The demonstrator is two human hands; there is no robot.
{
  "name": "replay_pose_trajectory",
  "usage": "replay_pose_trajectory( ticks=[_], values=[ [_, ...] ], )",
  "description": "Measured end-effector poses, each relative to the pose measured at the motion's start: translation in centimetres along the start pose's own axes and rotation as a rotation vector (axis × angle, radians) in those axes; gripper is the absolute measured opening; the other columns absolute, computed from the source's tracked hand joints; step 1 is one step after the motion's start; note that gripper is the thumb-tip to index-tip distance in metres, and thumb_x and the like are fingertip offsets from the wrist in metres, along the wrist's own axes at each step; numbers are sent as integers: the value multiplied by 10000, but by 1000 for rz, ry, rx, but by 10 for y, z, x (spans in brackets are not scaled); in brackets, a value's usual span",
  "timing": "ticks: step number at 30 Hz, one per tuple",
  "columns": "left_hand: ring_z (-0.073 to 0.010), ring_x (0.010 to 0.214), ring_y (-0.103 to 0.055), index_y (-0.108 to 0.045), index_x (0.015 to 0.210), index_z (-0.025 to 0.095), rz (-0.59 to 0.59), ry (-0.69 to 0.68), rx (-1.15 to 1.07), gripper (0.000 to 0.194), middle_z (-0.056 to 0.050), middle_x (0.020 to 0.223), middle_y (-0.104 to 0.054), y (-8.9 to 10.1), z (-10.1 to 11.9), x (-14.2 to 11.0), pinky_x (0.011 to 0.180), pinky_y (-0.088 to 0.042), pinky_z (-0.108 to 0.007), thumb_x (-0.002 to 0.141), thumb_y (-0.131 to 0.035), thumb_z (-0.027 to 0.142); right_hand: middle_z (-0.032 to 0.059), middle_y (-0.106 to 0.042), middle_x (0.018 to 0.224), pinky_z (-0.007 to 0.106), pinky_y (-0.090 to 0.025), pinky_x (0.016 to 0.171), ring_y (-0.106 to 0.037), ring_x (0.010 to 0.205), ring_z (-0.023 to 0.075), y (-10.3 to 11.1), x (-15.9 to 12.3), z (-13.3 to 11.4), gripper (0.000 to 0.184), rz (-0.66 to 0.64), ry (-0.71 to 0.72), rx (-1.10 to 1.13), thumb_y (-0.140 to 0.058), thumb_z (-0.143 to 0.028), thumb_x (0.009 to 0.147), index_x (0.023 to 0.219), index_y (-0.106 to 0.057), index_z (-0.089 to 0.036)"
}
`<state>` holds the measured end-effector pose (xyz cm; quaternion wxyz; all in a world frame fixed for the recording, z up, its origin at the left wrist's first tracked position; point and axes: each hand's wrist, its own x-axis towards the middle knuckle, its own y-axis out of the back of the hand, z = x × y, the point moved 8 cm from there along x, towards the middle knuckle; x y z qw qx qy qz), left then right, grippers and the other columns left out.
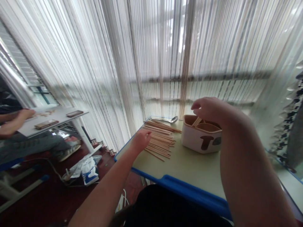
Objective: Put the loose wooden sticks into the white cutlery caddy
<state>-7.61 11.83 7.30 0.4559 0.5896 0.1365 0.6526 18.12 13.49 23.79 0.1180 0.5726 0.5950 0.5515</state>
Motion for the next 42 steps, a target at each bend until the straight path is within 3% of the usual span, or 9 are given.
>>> replay_pose_trajectory(
  ticks=[3, 8, 10, 13, 17, 25, 29, 35, 42],
  values=[
    [-204, 940, -612, -673, 973, 167, 13, 56, 98, 270, -71, 981, -694, -2, -23, -13, 900, -449, -354, 774, -491, 168, 63, -646, 760, 307, -427, 657, -584, 747, 190, -26, 0, -44, 179, -19, 140, -144, -557, -197, 695, 820, -685, -196],
    [-201, 964, -595, -682, 950, 168, 28, 148, 147, 269, -66, 989, -691, -4, -39, -21, 926, -430, -342, 769, -482, 168, 117, -681, 792, 299, -460, 609, -623, 701, 203, -153, -25, -85, 221, -619, 303, -343, -527, -156, 710, 833, -709, -135],
    [-199, 956, -593, -684, 946, 168, 17, 149, 153, 270, -67, 983, -691, -5, -37, -22, 923, -428, -341, 772, -479, 166, 157, -685, 894, 316, -484, 677, -640, 819, 240, -186, -29, -81, 243, -661, 267, -444, -518, -120, 731, 878, -710, -106],
    [-199, 934, -595, -683, 949, 164, 3, 159, 159, 270, -66, 971, -693, -5, -36, -23, 914, -430, -343, 778, -473, 168, 195, -658, 1026, 363, -498, 746, -625, 945, 288, -214, -29, -67, 291, -650, 184, -501, -500, -97, 769, 994, -683, -71],
    [-197, 934, -589, -682, 944, 168, -3, 180, 181, 268, -59, 957, -692, -4, -36, -24, 909, -429, -330, 770, -479, 165, 204, -639, 1079, 370, -500, 789, -605, 1008, 290, -225, -27, -53, 310, -661, 141, -522, -507, -92, 786, 1055, -660, -67],
    [-194, 946, -590, -677, 960, 171, -38, 193, 184, 277, -53, 988, -686, -6, -36, -24, 927, -420, -323, 778, -468, 174, 206, -642, 1063, 335, -502, 751, -614, 981, 274, -213, -25, -52, 332, -678, 139, -542, -515, -149, 788, 1082, -651, -76],
    [-199, 947, -590, -676, 957, 167, -41, 187, 187, 271, -58, 983, -685, -7, -38, -24, 926, -422, -334, 777, -474, 172, 164, -680, 948, 274, -486, 700, -641, 865, 229, -191, -20, -58, 289, -729, 184, -526, -542, -117, 730, 972, -696, -82],
    [-207, 981, -571, -646, 1029, 154, 1, 138, 179, 294, -81, 1002, -670, -6, -28, -21, 932, -424, -346, 778, -494, 175, 51, -687, 759, 216, -457, 559, -601, 595, 110, -103, -14, -63, 330, -612, 71, 114, -483, -173, 778, 1057, -660, -188],
    [-193, 971, -590, -638, 1027, 161, -24, 16, -16, 294, -70, 1014, -673, -29, 18, 26, 933, -434, -339, 754, -531, 171, 111, -688, 896, 289, -506, 675, -642, 775, 175, 0, -18, -32, 392, -284, 68, 867, -542, -477, 781, 948, -663, -144]
  ],
)
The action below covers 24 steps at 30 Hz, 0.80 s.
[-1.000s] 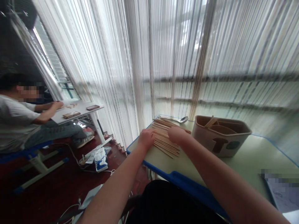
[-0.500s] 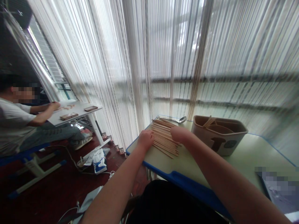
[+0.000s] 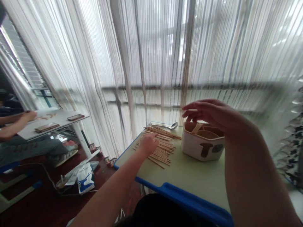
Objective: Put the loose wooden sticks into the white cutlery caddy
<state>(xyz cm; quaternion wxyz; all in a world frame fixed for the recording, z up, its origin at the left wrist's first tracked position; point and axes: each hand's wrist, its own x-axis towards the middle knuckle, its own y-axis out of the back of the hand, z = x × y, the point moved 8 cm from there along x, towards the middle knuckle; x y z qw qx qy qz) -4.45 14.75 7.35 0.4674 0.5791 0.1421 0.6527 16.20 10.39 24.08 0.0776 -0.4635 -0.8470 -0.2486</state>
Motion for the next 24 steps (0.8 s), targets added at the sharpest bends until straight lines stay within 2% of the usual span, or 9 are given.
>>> replay_pose_trajectory(
  ticks=[5, 7, 10, 13, 16, 19, 24],
  values=[
    [-190, 935, -600, -631, 1003, 152, 62, -60, -148, 269, -63, 980, -676, -18, 40, 47, 891, -457, -332, 755, -527, 167, 91, -694, 854, 267, -486, 596, -640, 731, 165, 42, -5, 5, 378, 90, 36, 59, -551, -503, 764, 891, -666, -166],
    [-191, 933, -594, -620, 1007, 148, 98, -80, -174, 270, -65, 973, -671, -24, 51, 55, 887, -455, -335, 756, -522, 163, 80, -691, 776, 246, -464, 548, -632, 667, 150, 51, -6, 8, 359, 139, 16, 93, -556, -482, 767, 857, -665, -153],
    [-196, 949, -579, -604, 1018, 152, 141, -103, -180, 272, -68, 969, -659, -32, 57, 53, 896, -445, -347, 766, -504, 162, 81, -680, 699, 227, -441, 501, -615, 588, 133, 60, -8, 10, 371, 225, -19, 122, -553, -476, 776, 813, -662, -124],
    [-205, 946, -571, -597, 1026, 161, 116, -114, -151, 282, -67, 944, -654, -44, 53, 43, 898, -437, -364, 763, -496, 159, 99, -682, 705, 216, -442, 492, -609, 572, 125, 63, -8, 15, 381, 256, -85, 69, -585, -484, 762, 796, -661, -113],
    [-212, 934, -563, -598, 1019, 163, 44, -132, -126, 287, -63, 935, -650, -54, 48, 34, 891, -435, -367, 746, -509, 159, 114, -685, 729, 210, -448, 495, -603, 570, 118, 61, -7, 24, 403, 220, -156, 37, -599, -504, 754, 789, -662, -108],
    [-210, 914, -557, -594, 1011, 165, 13, -139, -115, 274, -56, 926, -648, -56, 48, 30, 880, -433, -364, 752, -507, 169, 113, -682, 726, 210, -455, 505, -594, 565, 111, 56, -6, 33, 417, 156, -227, -32, -600, -515, 752, 792, -667, -106],
    [-202, 902, -553, -594, 1001, 173, 15, -123, -100, 258, -47, 911, -645, -53, 50, 31, 880, -431, -352, 760, -499, 174, 65, -670, 686, 203, -435, 493, -574, 556, 101, 50, -7, 42, 362, 58, -310, -313, -606, -497, 747, 818, -688, -151]
  ],
)
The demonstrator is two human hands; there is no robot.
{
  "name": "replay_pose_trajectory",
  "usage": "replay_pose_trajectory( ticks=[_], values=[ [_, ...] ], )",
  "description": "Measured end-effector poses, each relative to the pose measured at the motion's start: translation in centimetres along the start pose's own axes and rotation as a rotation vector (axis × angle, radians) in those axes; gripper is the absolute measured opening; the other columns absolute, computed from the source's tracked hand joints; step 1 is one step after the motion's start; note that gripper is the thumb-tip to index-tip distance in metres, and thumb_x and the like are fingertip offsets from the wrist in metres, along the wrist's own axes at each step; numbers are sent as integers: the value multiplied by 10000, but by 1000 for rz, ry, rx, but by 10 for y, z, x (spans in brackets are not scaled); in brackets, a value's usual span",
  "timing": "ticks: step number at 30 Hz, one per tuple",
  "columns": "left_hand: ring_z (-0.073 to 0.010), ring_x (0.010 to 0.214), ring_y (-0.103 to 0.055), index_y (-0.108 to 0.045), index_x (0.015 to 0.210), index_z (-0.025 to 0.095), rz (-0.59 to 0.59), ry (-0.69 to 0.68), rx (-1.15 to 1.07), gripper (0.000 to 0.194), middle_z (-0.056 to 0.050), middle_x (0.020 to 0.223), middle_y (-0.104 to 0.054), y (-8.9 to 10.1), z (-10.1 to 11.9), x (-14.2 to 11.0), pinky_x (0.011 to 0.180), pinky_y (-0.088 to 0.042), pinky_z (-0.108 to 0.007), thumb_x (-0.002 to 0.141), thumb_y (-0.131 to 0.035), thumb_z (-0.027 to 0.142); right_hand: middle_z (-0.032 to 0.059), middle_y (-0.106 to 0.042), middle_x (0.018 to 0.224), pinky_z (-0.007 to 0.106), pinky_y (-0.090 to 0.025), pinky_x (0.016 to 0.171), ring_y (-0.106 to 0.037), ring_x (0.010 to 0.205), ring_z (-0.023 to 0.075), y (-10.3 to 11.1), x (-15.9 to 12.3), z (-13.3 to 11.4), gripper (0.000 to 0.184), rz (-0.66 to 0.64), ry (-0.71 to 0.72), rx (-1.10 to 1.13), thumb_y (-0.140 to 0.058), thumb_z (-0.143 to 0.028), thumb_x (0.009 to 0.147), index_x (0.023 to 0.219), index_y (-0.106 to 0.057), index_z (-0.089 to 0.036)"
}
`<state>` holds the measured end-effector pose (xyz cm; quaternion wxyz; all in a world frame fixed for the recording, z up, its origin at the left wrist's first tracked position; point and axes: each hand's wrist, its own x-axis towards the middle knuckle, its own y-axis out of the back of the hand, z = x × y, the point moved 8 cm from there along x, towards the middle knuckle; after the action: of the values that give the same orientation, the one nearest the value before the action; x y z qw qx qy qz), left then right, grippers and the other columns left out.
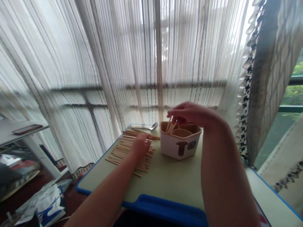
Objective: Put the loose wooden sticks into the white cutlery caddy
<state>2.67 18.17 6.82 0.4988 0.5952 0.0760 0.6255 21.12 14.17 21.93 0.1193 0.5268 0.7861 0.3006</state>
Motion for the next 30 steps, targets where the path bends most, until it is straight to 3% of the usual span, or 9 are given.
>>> replay_pose_trajectory(
  ticks=[9, 16, 20, 30],
  values=[
    [-195, 908, -562, -602, 997, 181, 3, 10, 6, 262, -43, 915, -653, 4, -1, -2, 886, -434, -341, 755, -501, 163, 23, -659, 660, 210, -393, 465, -543, 504, 93, -6, 3, 11, 309, -104, -47, -319, -598, -454, 731, 857, -712, -195],
    [-198, 921, -556, -606, 984, 179, 19, 10, 11, 246, -45, 939, -655, 6, -2, -2, 898, -431, -338, 764, -498, 173, 26, -674, 743, 220, -399, 525, -570, 587, 111, -3, 10, -6, 301, 99, 18, -506, -606, -362, 714, 954, -702, -208],
    [-202, 920, -558, -613, 961, 180, 16, 10, 25, 224, -47, 934, -658, 6, -3, -1, 887, -434, -341, 769, -496, 179, 39, -678, 736, 229, -390, 517, -570, 587, 123, -11, 11, -6, 255, 67, -39, -572, -589, -323, 710, 895, -714, -199],
    [-198, 935, -577, -634, 943, 174, 13, 39, 48, 218, -58, 923, -667, 14, -2, -1, 893, -437, -334, 771, -501, 190, 43, -659, 658, 249, -374, 501, -548, 553, 133, -10, 13, -3, 244, 98, -87, -676, -546, -287, 707, 856, -714, -192]
  ],
)
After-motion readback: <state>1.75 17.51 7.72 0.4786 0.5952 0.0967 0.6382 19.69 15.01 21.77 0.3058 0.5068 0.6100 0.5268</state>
